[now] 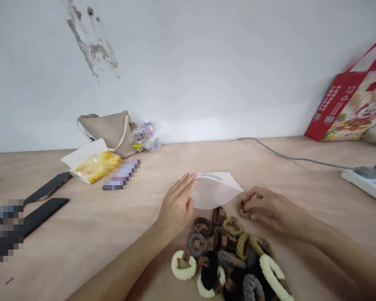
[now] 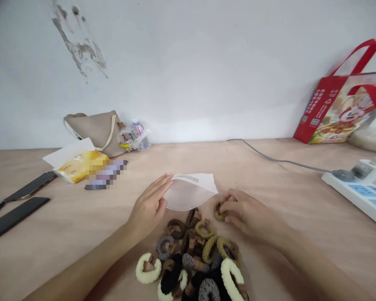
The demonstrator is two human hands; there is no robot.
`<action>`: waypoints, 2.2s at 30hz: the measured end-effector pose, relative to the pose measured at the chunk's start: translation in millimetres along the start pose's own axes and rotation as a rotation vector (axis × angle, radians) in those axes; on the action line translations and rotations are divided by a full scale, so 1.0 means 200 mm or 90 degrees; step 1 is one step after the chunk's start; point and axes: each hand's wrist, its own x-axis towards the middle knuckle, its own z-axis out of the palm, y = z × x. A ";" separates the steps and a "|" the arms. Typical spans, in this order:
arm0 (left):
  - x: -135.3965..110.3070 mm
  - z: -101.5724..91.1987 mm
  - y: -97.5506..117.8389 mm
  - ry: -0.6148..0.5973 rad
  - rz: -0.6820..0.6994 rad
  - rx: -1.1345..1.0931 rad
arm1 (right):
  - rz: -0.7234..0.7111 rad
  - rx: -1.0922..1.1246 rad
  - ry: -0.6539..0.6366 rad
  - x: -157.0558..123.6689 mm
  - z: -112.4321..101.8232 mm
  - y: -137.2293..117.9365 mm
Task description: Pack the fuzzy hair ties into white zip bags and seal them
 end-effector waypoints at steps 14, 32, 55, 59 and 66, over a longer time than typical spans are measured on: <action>0.02 -0.01 0.09 -0.069 -0.037 -0.092 | -0.119 -0.183 0.190 0.08 0.05 -0.24; 0.01 -0.02 0.07 -0.073 -0.067 -0.087 | -0.136 -0.040 0.016 0.02 -0.01 -0.25; 0.02 -0.03 0.08 -0.063 -0.066 -0.093 | -0.039 0.259 -0.180 -0.07 -0.09 -0.12; 0.02 -0.03 0.08 -0.067 -0.063 -0.091 | -0.027 0.202 -0.160 -0.04 -0.08 -0.15; 0.02 -0.03 0.08 -0.069 -0.077 -0.102 | 0.075 0.096 0.075 -0.02 -0.06 -0.12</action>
